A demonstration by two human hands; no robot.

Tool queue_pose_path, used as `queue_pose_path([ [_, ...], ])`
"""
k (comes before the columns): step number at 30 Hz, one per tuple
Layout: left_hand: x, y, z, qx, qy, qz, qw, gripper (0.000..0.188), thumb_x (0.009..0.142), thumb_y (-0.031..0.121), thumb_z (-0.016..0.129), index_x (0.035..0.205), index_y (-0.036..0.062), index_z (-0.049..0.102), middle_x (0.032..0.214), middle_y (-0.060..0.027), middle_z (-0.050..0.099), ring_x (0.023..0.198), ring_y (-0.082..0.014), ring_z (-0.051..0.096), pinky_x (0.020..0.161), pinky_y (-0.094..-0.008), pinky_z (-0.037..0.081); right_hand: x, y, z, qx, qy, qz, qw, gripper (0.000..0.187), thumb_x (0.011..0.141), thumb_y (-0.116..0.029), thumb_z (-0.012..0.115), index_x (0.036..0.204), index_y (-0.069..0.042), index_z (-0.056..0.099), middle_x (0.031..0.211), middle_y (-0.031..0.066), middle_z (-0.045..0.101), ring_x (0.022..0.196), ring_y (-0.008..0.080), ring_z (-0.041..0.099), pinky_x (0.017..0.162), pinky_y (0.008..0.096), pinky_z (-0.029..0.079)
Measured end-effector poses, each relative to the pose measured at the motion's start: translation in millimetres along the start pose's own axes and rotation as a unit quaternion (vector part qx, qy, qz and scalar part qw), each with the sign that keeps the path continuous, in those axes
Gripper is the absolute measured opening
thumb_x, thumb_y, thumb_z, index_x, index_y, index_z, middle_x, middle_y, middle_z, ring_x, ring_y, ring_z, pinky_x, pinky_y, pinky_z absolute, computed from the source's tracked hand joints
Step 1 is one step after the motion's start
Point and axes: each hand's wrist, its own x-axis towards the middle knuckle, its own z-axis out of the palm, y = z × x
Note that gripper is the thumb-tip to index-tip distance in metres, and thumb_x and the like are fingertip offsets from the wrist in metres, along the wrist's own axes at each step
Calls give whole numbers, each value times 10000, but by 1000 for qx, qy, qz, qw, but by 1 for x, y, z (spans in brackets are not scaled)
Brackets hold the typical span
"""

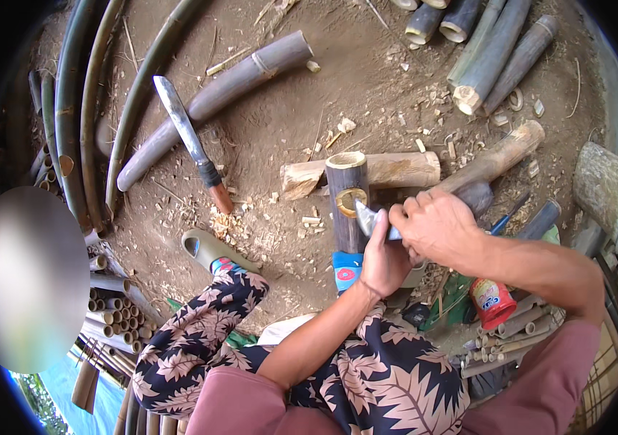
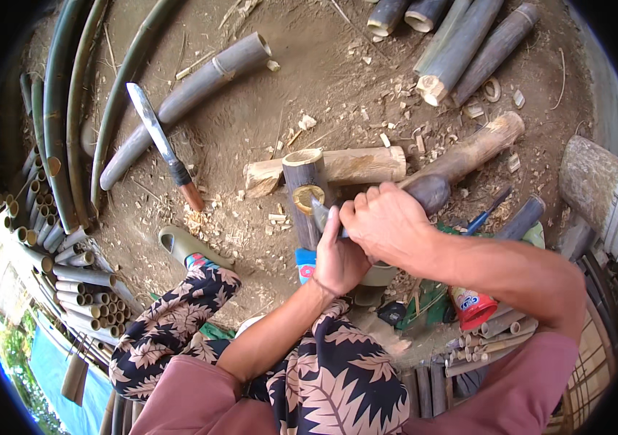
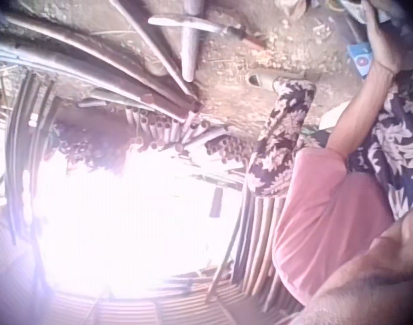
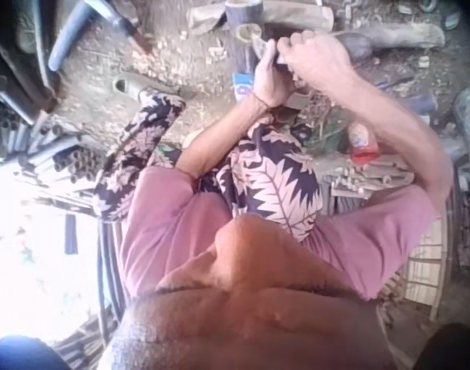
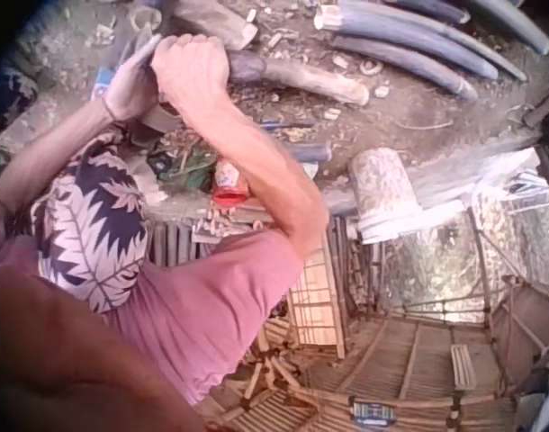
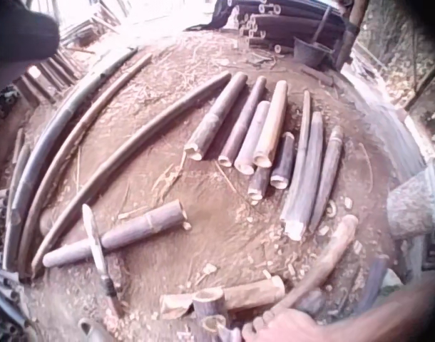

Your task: The person carves a section of bamboo, first by scraping the outer bark with a machete and then by hollowing out a hole in the side of a shorter segment using a curved carving tool and a wooden mallet.

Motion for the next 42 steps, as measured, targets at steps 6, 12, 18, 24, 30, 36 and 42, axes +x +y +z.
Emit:
queue_pose_path([
  [6,-10,12,20,-51,93,48,993,358,1012,472,487,1070,150,632,649,15,465,651,-158,458,691,-310,404,13,12,6,123,-105,-23,987,409,755,-343,727,992,-20,649,823,122,702,685,255,708,586,369,552],
  [12,-49,80,1,526,306,-56,792,496,940,371,592,763,-77,714,677,-171,701,556,-253,683,553,-363,546,15,-105,82,508,109,308,797,414,792,-277,767,1118,-58,637,807,175,708,660,314,706,562,417,562],
  [18,-39,96,1,605,228,-41,762,458,951,248,555,635,-77,620,524,-127,598,445,-190,584,458,-337,468,20,-120,69,544,155,360,741,442,801,-154,687,1225,-60,603,946,230,683,833,427,665,732,461,548],
  [24,-20,68,31,410,243,55,877,312,953,245,531,959,-14,705,606,-45,592,471,-134,517,429,-304,394,9,-31,24,368,24,205,907,348,788,-152,687,1103,-43,588,810,181,689,709,397,678,616,454,553],
  [30,-27,65,11,-31,115,84,989,297,1015,367,497,1006,105,635,726,-10,618,715,-158,604,672,-303,467,71,-4,-41,121,-112,-54,985,161,762,-200,711,846,-63,716,739,95,718,687,255,724,573,372,560],
  [36,-44,72,-3,120,24,47,991,571,993,596,411,1130,68,581,868,-47,612,818,-211,594,796,-404,494,78,2,-29,101,-131,-28,986,200,846,-268,660,863,-77,718,725,106,711,737,297,721,637,402,559],
  [42,-103,25,-22,649,-11,52,759,893,867,308,749,1501,-38,224,1427,-191,439,1331,-279,433,1108,-378,348,4,-76,18,527,83,316,785,314,982,-293,522,950,1,627,797,184,708,790,344,704,736,398,540],
])
